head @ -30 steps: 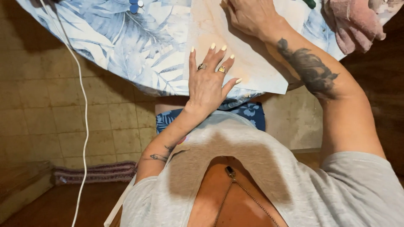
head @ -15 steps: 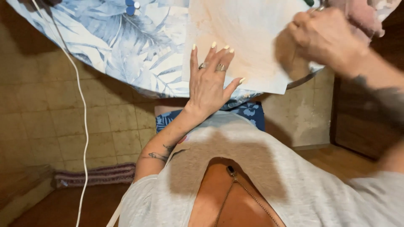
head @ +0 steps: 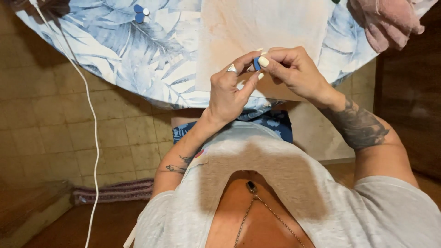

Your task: Sanding the edges of small blue mosaic tiles using a sanding block to smooth them.

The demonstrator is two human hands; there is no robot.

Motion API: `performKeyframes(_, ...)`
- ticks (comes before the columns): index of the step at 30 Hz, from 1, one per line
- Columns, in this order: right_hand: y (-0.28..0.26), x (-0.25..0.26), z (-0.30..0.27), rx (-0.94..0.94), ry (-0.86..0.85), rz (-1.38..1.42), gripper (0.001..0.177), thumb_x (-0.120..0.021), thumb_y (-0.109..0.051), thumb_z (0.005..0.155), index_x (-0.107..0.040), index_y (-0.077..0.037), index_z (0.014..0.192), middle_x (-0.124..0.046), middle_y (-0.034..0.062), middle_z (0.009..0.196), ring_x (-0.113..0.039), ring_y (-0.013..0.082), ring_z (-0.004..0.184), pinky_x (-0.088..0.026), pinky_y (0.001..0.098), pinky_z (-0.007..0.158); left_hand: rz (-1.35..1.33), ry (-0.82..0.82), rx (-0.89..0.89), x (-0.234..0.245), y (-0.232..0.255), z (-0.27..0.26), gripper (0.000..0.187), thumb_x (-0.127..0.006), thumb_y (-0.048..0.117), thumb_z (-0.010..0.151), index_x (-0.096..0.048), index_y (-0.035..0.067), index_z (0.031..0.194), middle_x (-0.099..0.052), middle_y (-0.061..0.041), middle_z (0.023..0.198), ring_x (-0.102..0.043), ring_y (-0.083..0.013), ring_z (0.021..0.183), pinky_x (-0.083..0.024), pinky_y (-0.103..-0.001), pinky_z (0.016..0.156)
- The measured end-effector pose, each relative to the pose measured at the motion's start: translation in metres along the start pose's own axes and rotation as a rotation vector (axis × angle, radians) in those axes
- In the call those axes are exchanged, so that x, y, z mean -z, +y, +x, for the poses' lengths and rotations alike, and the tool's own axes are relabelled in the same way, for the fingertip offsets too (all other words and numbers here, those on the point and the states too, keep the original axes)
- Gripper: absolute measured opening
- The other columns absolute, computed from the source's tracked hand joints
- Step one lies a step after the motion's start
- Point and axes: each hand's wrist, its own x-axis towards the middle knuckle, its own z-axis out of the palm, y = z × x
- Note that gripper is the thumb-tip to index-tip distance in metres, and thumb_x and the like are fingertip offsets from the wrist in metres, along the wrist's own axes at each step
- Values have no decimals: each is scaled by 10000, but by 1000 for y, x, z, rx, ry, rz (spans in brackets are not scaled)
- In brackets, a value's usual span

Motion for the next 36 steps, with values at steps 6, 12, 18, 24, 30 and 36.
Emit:
performKeyframes(6, 0, -1, -1, 19, -2, 2, 260, -474, -252, 884, -608, -30, 895, -443, -3, 699, -324, 68, 535, -292, 175, 470, 51, -9, -14, 0, -3, 1, 293, -572, -3, 829, -498, 80, 1100, -617, -47, 973, -619, -134, 856, -518, -230, 821)
performKeyframes(12, 4, 1, -1, 26, 4, -45, 264, -484, -292, 880, -572, -53, 806, -395, -29, 559, -330, 52, 488, -299, 166, 453, 62, -48, -18, 1, -6, 0, 304, -557, -17, 839, -495, 58, 1128, -584, -97, 1082, -619, -196, 967, -511, -253, 886)
performKeyframes(18, 4, -1, -1, 62, 23, -58, 246, -489, -263, 890, -549, -51, 783, -375, -25, 531, -303, 50, 473, -270, 170, 443, 69, -65, -25, 2, -11, -4, 339, -534, -1, 867, -453, 98, 1181, -562, -97, 1135, -609, -196, 1008, -509, -250, 907)
performKeyframes(24, 3, -4, -1, 48, 31, -45, 252, -484, -249, 896, -533, -44, 758, -365, -32, 557, -296, 51, 484, -260, 168, 442, 57, -67, -27, 3, -13, -7, 381, -536, -6, 871, -427, 135, 1208, -577, -101, 1115, -612, -184, 992, -513, -238, 896)
performKeyframes(30, 2, -4, 0, 53, 5, -89, 246, -487, -269, 889, -548, -59, 776, -396, -21, 525, -327, 50, 469, -283, 169, 444, 101, -55, -34, 3, -15, -7, 355, -568, 8, 849, -456, 88, 1175, -561, -100, 1133, -608, -209, 1006, -509, -265, 909)
performKeyframes(36, 1, 2, 1, 64, -65, -84, 259, -462, -262, 902, -509, -68, 737, -357, -41, 552, -291, 44, 496, -253, 173, 454, 67, -79, -48, 3, -16, -10, 363, -503, -11, 881, -434, 137, 1205, -581, -90, 1104, -601, -182, 980, -500, -251, 890)
